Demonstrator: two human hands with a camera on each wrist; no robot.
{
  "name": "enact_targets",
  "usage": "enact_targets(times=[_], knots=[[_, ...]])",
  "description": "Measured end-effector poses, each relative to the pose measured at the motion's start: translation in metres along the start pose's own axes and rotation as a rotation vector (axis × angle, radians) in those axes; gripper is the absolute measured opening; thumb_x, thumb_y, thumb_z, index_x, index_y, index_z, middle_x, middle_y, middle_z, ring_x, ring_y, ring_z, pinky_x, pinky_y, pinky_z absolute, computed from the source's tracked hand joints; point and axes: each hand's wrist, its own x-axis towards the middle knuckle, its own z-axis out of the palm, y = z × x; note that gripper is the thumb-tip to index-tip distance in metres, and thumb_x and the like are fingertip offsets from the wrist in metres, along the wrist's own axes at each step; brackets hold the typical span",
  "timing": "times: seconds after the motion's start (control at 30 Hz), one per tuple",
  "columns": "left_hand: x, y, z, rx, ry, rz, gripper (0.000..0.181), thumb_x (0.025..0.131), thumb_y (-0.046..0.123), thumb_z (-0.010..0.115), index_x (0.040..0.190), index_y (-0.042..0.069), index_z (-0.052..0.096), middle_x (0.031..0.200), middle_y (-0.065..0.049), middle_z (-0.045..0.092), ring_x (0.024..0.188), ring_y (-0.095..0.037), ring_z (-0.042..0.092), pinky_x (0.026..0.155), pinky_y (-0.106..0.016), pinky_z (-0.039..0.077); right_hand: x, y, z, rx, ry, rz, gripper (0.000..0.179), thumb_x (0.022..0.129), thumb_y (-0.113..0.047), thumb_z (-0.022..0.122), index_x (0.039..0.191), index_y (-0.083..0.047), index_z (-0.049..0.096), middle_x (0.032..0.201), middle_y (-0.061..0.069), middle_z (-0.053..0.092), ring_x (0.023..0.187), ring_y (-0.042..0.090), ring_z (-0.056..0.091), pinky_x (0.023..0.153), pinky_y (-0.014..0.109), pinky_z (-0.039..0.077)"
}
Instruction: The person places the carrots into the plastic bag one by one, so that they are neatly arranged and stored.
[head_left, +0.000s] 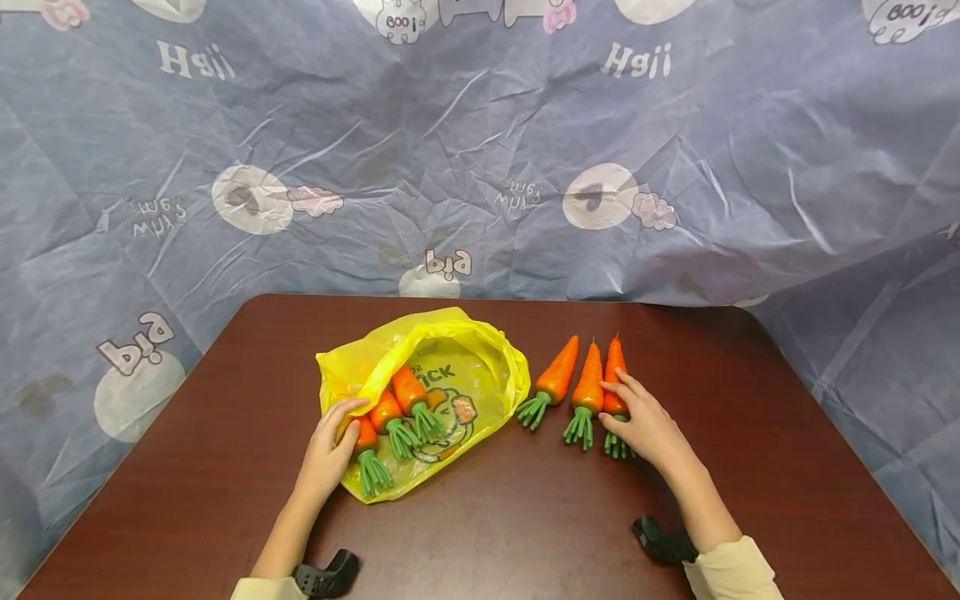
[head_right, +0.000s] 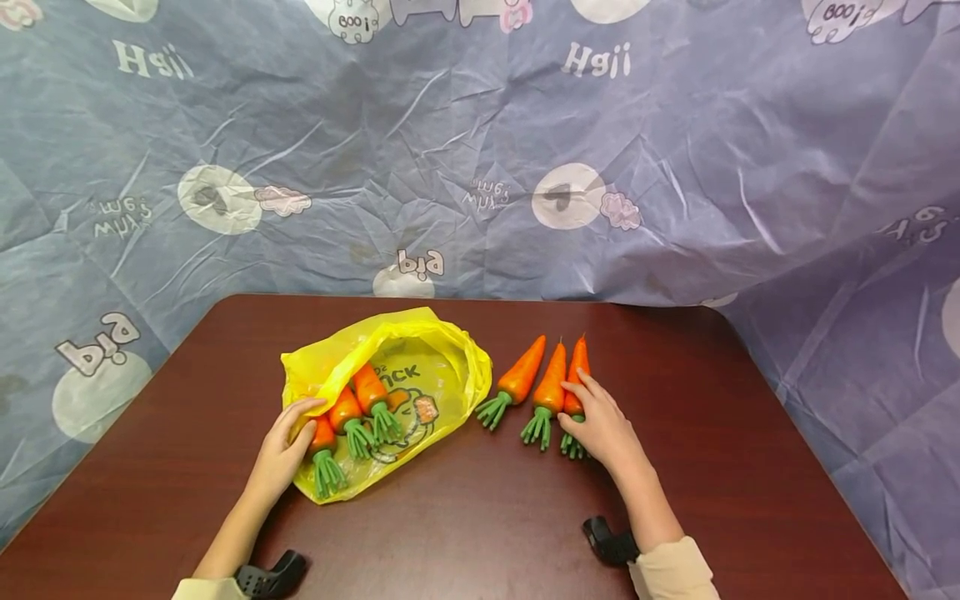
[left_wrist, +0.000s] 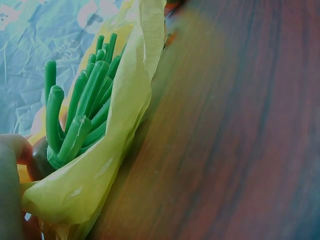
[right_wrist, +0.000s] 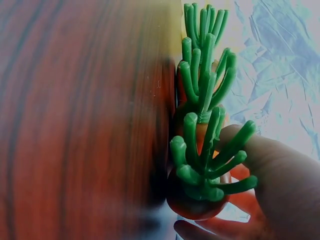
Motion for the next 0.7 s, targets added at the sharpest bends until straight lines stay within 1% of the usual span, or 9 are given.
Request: enact_targets(times=[0.1,0.2,0.27,0.3,0.43,0.53,0.7], knots=[[0.002,-0.008,0.001,-0.003,-0.001,0.009,0.027,0.092,0.007,0.05,0.117,0.011,0.057,0.126,-0.011,0.051,0.126,-0.027,0.038,0.103,-0.052,0.027,0.001,0.001,-0.001,0.003,-0.013,0.017,0.054,0.084,-0.028,0.058,0.134,-0.009,0.044,0.148,0.016,0.023,0.128,0.045,0.03,0.088,0.067,0.033],[0.002,-0.01,0.001,-0.008,-0.001,0.015,0.027,0.092,0.007,0.05,0.117,0.011,0.057,0.126,-0.011,0.051,0.126,-0.027,0.037,0.103,-0.053,0.027,0.001,0.001,-0.001,0.009,-0.023,0.026,0.054,0.085,-0.026,0.057,0.134,-0.008,0.044,0.148,0.016,0.023,0.127,0.045,0.031,0.089,0.066,0.033],[0.001,-0.009,0.001,-0.015,0.001,0.015,0.028,0.091,0.005,0.049,0.117,0.01,0.057,0.125,-0.012,0.051,0.126,-0.027,0.037,0.103,-0.053,0.027,0.001,0.0,-0.001,0.009,-0.01,0.022,0.051,0.085,-0.023,0.057,0.132,-0.007,0.046,0.147,0.016,0.025,0.126,0.045,0.033,0.089,0.066,0.033],[0.001,-0.008,0.001,-0.014,0.001,0.012,0.028,0.091,0.004,0.049,0.118,0.009,0.057,0.125,-0.013,0.051,0.126,-0.028,0.037,0.102,-0.053,0.027,0.001,0.0,-0.002,0.007,0.002,0.018,0.049,0.085,-0.022,0.056,0.131,-0.007,0.047,0.146,0.016,0.027,0.125,0.045,0.035,0.09,0.065,0.033],[-0.002,0.014,-0.003,0.008,-0.005,0.002,0.028,0.09,0.0,0.047,0.117,0.002,0.056,0.124,-0.018,0.051,0.124,-0.031,0.038,0.1,-0.052,0.028,-0.001,-0.001,-0.004,-0.011,0.042,0.008,0.043,0.084,-0.018,0.056,0.125,-0.005,0.053,0.142,0.018,0.035,0.121,0.045,0.04,0.089,0.064,0.035],[-0.003,0.028,-0.005,0.017,-0.008,-0.001,0.028,0.09,-0.001,0.047,0.116,0.0,0.056,0.123,-0.019,0.051,0.124,-0.032,0.038,0.1,-0.051,0.028,-0.001,-0.001,-0.007,-0.018,0.048,0.006,0.041,0.084,-0.018,0.056,0.123,-0.005,0.054,0.141,0.018,0.036,0.12,0.045,0.041,0.089,0.062,0.036],[-0.004,0.029,-0.005,-0.005,-0.007,0.005,0.028,0.09,-0.002,0.047,0.116,-0.001,0.056,0.123,-0.021,0.051,0.125,-0.035,0.037,0.102,-0.054,0.026,-0.002,-0.002,-0.011,-0.014,0.057,0.003,0.041,0.084,-0.018,0.057,0.122,-0.005,0.055,0.141,0.019,0.036,0.119,0.046,0.041,0.089,0.062,0.036]])
